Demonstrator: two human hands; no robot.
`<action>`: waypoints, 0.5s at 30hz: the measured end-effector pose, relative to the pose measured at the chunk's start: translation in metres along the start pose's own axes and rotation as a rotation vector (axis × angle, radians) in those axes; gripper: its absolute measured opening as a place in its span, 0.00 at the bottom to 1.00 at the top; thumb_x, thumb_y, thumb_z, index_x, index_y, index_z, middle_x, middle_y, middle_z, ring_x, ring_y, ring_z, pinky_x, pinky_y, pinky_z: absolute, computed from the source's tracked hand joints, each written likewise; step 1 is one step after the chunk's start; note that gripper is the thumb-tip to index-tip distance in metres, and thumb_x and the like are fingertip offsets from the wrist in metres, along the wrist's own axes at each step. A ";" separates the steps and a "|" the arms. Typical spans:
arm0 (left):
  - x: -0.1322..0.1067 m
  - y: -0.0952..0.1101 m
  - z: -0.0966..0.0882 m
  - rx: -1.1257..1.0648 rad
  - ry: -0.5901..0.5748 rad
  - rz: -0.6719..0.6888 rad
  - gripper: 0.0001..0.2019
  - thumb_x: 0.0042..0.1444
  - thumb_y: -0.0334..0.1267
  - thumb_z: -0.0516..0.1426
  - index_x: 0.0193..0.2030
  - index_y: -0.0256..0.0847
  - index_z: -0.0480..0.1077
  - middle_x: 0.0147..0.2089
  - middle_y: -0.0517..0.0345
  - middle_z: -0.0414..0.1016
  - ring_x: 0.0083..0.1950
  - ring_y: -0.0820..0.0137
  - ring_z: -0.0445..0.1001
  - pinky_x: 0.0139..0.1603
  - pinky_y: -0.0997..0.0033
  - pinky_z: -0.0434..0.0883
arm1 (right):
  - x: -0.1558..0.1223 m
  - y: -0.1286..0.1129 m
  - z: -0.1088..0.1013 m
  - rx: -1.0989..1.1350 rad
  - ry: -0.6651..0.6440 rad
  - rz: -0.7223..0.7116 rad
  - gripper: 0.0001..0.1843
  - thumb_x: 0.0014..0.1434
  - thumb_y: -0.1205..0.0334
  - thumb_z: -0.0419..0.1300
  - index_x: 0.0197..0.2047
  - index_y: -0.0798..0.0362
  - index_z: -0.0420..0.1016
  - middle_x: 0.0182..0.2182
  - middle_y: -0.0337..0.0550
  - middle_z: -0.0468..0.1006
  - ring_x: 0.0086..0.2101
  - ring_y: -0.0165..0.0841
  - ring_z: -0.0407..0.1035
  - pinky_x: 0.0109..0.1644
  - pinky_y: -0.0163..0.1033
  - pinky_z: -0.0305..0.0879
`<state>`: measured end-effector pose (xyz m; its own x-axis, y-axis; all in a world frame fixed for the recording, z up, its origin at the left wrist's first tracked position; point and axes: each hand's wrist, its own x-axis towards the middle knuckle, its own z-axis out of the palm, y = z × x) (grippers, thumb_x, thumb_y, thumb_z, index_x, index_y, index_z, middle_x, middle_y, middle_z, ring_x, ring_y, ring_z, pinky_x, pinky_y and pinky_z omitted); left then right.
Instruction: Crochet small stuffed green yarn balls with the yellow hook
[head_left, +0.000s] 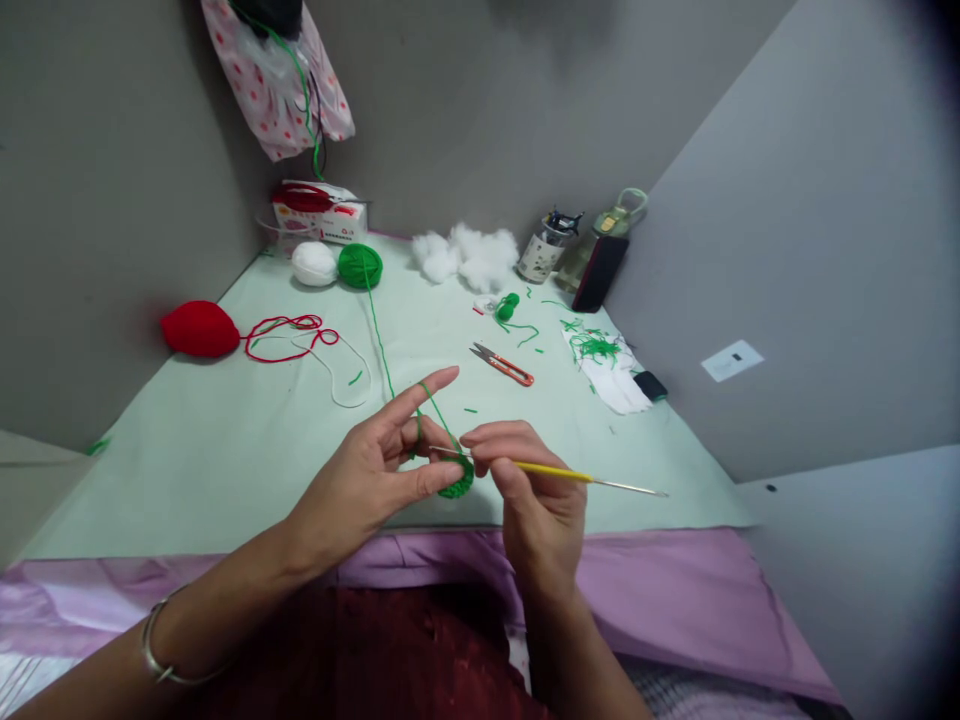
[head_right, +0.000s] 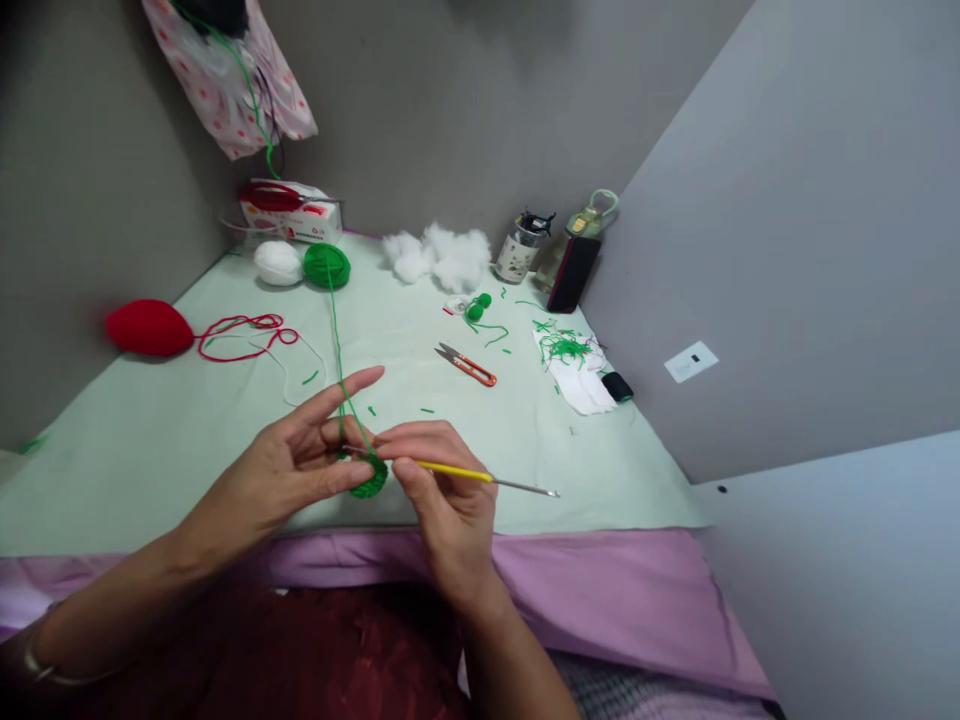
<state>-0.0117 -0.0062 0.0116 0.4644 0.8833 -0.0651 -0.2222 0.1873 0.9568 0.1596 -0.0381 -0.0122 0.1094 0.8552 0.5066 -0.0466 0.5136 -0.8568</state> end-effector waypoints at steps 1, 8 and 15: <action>0.000 0.000 0.000 -0.024 -0.018 -0.013 0.45 0.57 0.34 0.68 0.78 0.49 0.53 0.37 0.64 0.76 0.39 0.72 0.73 0.43 0.69 0.70 | 0.000 0.002 0.001 0.008 -0.003 0.003 0.08 0.67 0.65 0.63 0.42 0.46 0.85 0.38 0.41 0.84 0.41 0.32 0.75 0.43 0.39 0.72; 0.001 -0.003 -0.003 -0.010 0.018 0.031 0.39 0.57 0.33 0.67 0.74 0.46 0.61 0.38 0.63 0.73 0.41 0.72 0.69 0.47 0.69 0.68 | 0.005 0.006 0.003 0.289 0.052 0.163 0.08 0.68 0.59 0.63 0.39 0.49 0.84 0.34 0.39 0.83 0.31 0.27 0.72 0.37 0.34 0.70; 0.003 0.000 -0.003 0.016 0.030 0.023 0.33 0.58 0.33 0.65 0.71 0.45 0.65 0.39 0.61 0.71 0.42 0.71 0.69 0.44 0.69 0.69 | 0.009 0.001 -0.001 0.290 0.010 0.171 0.11 0.70 0.59 0.59 0.38 0.49 0.82 0.33 0.40 0.83 0.32 0.29 0.73 0.38 0.37 0.70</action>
<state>-0.0128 -0.0021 0.0103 0.4337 0.8996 -0.0509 -0.2186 0.1598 0.9626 0.1611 -0.0301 -0.0091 0.0857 0.9307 0.3557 -0.3459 0.3625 -0.8654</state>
